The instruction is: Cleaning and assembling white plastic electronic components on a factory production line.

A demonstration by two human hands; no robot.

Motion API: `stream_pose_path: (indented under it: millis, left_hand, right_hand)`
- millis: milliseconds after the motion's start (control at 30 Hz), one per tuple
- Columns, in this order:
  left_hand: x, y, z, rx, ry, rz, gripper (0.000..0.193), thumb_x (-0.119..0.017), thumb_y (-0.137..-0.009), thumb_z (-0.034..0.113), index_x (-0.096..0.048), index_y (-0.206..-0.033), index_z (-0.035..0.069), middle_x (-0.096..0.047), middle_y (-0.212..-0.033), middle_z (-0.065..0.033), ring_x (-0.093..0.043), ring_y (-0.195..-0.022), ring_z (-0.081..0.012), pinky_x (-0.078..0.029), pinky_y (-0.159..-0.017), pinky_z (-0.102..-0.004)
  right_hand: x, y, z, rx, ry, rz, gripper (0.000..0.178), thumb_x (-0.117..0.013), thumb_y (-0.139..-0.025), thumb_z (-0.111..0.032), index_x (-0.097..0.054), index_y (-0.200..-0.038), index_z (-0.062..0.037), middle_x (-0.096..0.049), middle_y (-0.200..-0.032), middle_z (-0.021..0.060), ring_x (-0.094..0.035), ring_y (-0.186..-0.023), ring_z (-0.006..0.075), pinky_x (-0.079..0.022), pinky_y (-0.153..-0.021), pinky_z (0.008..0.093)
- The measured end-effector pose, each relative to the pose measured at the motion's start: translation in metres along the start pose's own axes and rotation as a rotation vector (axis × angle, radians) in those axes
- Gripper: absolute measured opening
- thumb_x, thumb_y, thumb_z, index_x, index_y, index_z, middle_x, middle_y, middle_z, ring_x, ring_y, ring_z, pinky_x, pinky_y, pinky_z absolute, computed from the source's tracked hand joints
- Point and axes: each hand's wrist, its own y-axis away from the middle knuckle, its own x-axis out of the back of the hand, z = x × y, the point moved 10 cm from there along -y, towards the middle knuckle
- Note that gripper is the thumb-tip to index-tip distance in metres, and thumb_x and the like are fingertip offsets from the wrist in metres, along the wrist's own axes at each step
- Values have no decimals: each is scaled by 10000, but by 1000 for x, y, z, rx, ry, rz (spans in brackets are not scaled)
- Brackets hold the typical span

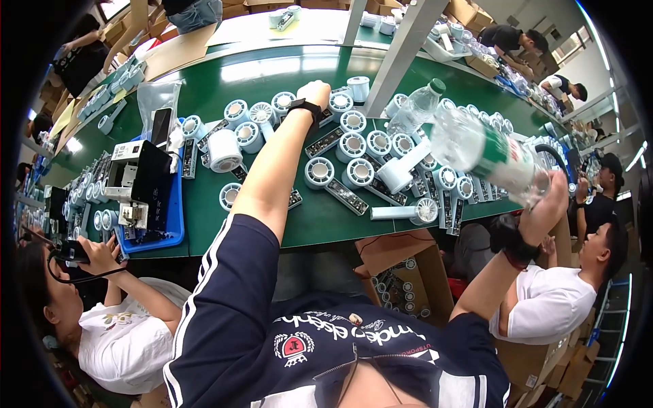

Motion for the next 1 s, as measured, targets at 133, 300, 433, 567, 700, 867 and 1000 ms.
stream_pose_path:
  millis: [133, 300, 433, 567, 700, 867, 1000]
  left_hand:
    - [17, 14, 4, 58, -173, 137, 221, -560, -868, 108, -697, -1008, 6, -624, -1136, -199, -634, -1023, -312, -524, -876, -400]
    - [76, 50, 21, 68, -213, 365, 150, -619, -791, 76, -717, -873, -3, -622, -1049, -212, -642, -937, -331, -530, -833, -375]
    - [140, 126, 41, 117, -253, 549, 141, -634, -779, 69, -704, -878, -3, -601, -963, -212, -622, -869, -340, -531, -802, -373]
    - [155, 234, 64, -28, 280, 580, 286, -693, -847, 165, -619, -1038, -35, -564, -909, -156, -592, -749, -285, -486, -686, -371]
    - [102, 318, 57, 34, 772, 298, 310, -715, -835, 106, -613, -1093, -33, -477, -899, -97, -507, -680, -186, -447, -629, -286]
    - [43, 362, 38, 42, 842, 118, 340, -717, -821, 78, -590, -1115, -35, -473, -934, -90, -512, -756, -194, -445, -677, -288]
    - [35, 347, 33, -96, 751, 148, 352, -710, -818, 63, -571, -1128, -29, -489, -959, -106, -528, -828, -237, -450, -726, -314]
  right_hand:
    - [7, 114, 85, -370, -516, -44, 398, -477, -993, -359, -490, -1188, -13, -542, -1006, 128, -562, -838, 181, -468, -653, 253]
    - [-76, 185, 56, -939, -1841, -266, 305, -427, -1016, -310, -485, -1073, -16, -461, -840, 97, -470, -651, 149, -387, -520, 250]
    - [-97, 223, 64, -1115, -1565, 30, 262, -371, -1043, -255, -455, -960, -21, -455, -816, 87, -439, -573, 133, -360, -466, 247]
    - [-128, 216, 26, -1046, -2013, -269, 295, -334, -1059, -255, -419, -870, -46, -468, -790, 82, -401, -488, 129, -339, -434, 241]
    - [-133, 226, 44, -1138, -1852, -195, 320, -326, -1060, -280, -417, -850, -56, -470, -754, 77, -416, -469, 133, -332, -413, 250]
    - [-136, 238, 32, -1114, -1885, -338, 342, -309, -1064, -304, -429, -847, -68, -470, -718, 73, -402, -424, 141, -324, -391, 264]
    - [-167, 262, 45, -1260, -1795, -299, 342, -304, -1065, -306, -435, -849, -76, -471, -706, 69, -383, -405, 151, -316, -389, 263]
